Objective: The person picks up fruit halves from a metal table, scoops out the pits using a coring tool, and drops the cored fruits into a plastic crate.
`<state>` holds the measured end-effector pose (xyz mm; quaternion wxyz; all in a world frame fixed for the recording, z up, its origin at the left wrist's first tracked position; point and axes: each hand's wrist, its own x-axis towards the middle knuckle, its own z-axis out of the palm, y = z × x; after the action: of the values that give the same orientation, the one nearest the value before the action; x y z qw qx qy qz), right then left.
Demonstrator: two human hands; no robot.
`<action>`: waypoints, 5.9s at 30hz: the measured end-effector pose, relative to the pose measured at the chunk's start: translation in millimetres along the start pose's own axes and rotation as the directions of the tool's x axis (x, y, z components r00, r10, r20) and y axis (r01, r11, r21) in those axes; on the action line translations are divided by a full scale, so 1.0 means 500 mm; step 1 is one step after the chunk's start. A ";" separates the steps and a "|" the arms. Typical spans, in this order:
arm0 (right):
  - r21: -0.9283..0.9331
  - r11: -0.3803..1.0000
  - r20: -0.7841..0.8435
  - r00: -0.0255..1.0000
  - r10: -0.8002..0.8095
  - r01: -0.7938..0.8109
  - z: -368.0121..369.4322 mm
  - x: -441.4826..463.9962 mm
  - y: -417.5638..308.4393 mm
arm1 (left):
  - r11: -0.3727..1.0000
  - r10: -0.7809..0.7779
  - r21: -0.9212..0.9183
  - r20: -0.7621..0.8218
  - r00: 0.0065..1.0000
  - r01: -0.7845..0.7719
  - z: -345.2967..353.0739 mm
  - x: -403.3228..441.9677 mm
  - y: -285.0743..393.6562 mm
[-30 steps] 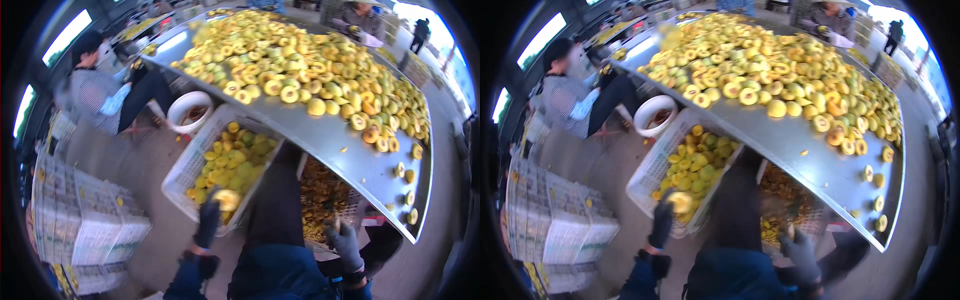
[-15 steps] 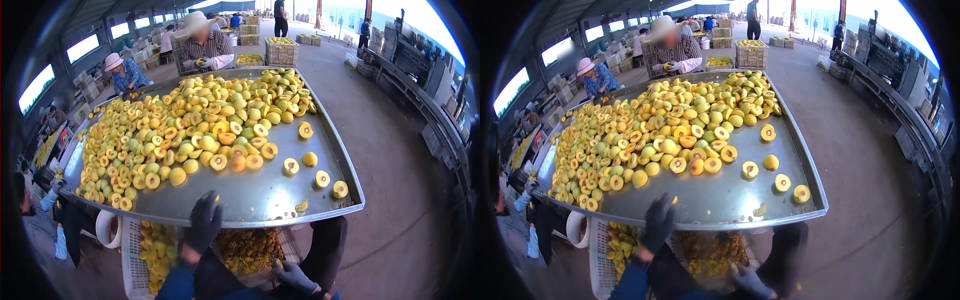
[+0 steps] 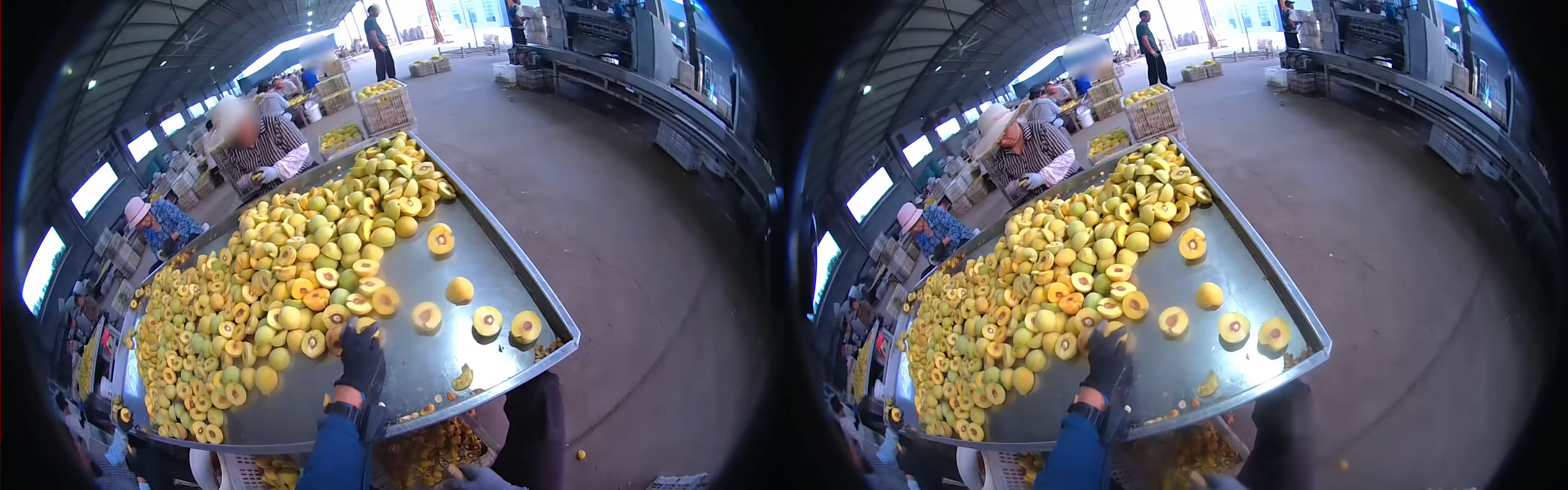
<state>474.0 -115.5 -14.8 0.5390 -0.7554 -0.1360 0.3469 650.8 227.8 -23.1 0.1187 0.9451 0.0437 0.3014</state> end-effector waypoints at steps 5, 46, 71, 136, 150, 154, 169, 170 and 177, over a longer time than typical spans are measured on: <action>0.032 0.994 0.153 0.984 0.095 -0.101 -0.028 -0.007 -0.026 | 0.939 -0.126 -0.304 0.128 0.984 0.160 -0.056 -0.017 0.000; -0.643 0.630 -0.003 0.821 -0.571 0.435 0.077 -0.117 -0.219 | 0.291 -0.635 -0.888 0.098 0.766 0.355 -0.460 -0.346 0.446; 0.123 0.917 0.361 0.844 -0.397 0.379 0.063 -0.125 -0.195 | 0.528 -0.251 -0.801 0.170 0.953 0.282 -0.492 -0.347 0.368; 0.670 0.732 0.123 0.991 0.054 -0.123 -0.024 0.014 -0.247 | 0.857 0.266 -0.507 0.294 0.918 -0.086 -0.397 -0.237 0.294; -0.097 0.890 -0.057 0.890 -0.452 0.446 0.067 -0.093 -0.228 | -0.038 -0.548 -0.965 0.238 0.802 0.259 -0.427 -0.356 0.398; -0.542 0.580 0.018 0.698 -0.715 0.608 0.054 -0.110 -0.251 | -0.054 -0.493 -0.922 0.358 0.793 0.383 -0.458 -0.371 0.383; -0.674 0.504 0.133 0.760 -0.636 0.540 0.049 -0.131 -0.251 | -0.149 -0.522 -0.877 0.462 0.717 0.457 -0.494 -0.363 0.413; -0.672 0.496 0.137 0.751 -0.646 0.549 0.048 -0.132 -0.251 | -0.160 -0.514 -0.872 0.474 0.715 0.462 -0.496 -0.361 0.414; -0.593 0.577 0.156 0.784 -0.601 0.561 0.040 -0.130 -0.257 | 0.145 -0.552 -0.882 0.304 0.777 0.449 -0.497 -0.356 0.434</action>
<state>435.3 -89.6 123.0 0.3525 -0.8105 -0.4633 0.0642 364.1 39.6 127.9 0.7201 0.6187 0.1815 0.2561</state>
